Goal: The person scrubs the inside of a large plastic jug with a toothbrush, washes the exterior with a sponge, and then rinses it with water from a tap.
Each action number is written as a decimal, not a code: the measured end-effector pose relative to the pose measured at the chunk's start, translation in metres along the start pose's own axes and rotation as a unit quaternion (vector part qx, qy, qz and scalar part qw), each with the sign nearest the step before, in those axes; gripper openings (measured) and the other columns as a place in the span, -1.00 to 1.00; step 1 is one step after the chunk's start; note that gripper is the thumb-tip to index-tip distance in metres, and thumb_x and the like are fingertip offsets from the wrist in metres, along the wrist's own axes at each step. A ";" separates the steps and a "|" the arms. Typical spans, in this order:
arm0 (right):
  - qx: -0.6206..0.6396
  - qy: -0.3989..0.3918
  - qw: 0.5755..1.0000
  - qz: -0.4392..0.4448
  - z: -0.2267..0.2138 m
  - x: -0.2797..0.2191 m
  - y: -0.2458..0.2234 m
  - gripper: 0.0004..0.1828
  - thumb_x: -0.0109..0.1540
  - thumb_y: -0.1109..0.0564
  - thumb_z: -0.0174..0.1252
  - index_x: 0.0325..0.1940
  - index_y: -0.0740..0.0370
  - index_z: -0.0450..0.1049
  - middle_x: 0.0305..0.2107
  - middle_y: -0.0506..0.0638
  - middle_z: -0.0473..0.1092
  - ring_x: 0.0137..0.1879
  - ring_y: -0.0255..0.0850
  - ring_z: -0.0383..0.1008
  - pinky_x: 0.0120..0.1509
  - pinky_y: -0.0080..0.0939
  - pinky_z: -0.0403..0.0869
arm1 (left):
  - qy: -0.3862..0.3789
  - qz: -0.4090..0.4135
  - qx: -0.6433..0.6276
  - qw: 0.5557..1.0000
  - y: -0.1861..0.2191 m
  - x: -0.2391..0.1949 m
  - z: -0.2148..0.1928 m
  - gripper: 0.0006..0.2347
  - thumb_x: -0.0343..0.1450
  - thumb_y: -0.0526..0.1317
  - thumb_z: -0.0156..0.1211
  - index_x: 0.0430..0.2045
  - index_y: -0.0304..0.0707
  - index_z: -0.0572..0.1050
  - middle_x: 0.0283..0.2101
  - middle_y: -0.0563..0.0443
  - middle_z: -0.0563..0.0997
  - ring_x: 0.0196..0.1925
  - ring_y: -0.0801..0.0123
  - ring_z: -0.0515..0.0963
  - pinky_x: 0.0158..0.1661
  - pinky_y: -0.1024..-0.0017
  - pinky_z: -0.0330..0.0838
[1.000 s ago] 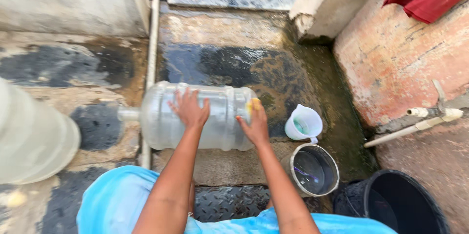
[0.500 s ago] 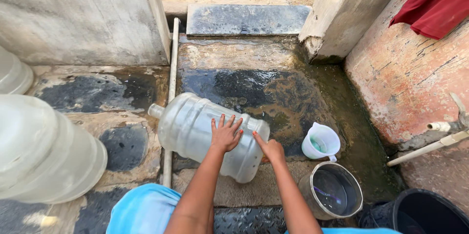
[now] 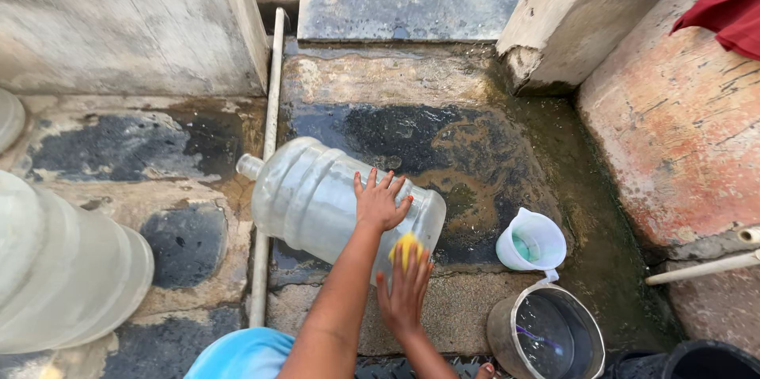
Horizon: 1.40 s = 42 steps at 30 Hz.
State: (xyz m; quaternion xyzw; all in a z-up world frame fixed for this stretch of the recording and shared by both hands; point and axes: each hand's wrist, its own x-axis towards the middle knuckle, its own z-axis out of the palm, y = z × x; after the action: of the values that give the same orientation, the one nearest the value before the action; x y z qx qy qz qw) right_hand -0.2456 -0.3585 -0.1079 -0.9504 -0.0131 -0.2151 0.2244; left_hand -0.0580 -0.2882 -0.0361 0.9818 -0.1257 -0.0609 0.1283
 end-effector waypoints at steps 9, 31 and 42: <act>0.468 -0.224 0.767 0.378 0.070 0.190 0.177 -0.19 0.40 -0.49 -0.36 0.21 0.11 0.53 0.10 0.10 0.52 0.24 0.06 0.47 0.34 0.02 0.37 | 0.039 0.009 -0.025 0.999 -0.005 -0.007 0.001 -0.49 0.42 0.17 -0.10 0.30 0.22 0.33 0.42 0.10 0.28 0.53 0.04 0.02 0.40 -0.20 -0.45; 0.561 -0.180 0.675 0.445 0.096 0.170 0.216 0.20 0.18 -0.71 -0.63 0.47 0.21 0.22 0.27 0.16 0.36 0.34 0.00 0.36 0.46 0.07 0.26 | -0.034 -0.018 -0.011 0.999 0.010 0.039 -0.005 -0.51 0.43 0.18 -0.12 0.27 0.27 0.36 0.40 0.19 0.31 0.53 0.10 0.06 0.42 -0.11 -0.41; 0.236 -0.059 0.966 0.084 0.014 0.124 0.123 -0.17 0.48 -0.35 -0.48 0.41 0.43 0.22 0.31 0.40 0.25 0.46 0.22 0.23 0.54 0.13 0.15 | -0.034 -0.037 -0.033 0.998 0.011 0.042 -0.015 -0.56 0.42 0.16 -0.03 0.19 0.25 0.47 0.36 0.18 0.39 0.52 0.14 0.12 0.45 -0.06 -0.37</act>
State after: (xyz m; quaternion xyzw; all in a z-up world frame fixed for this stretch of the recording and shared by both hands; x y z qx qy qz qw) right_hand -0.1130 -0.4718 -0.1192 -0.8792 0.0031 -0.1302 0.4583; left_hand -0.0174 -0.3059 -0.0224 0.9784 -0.0913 -0.1033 0.1541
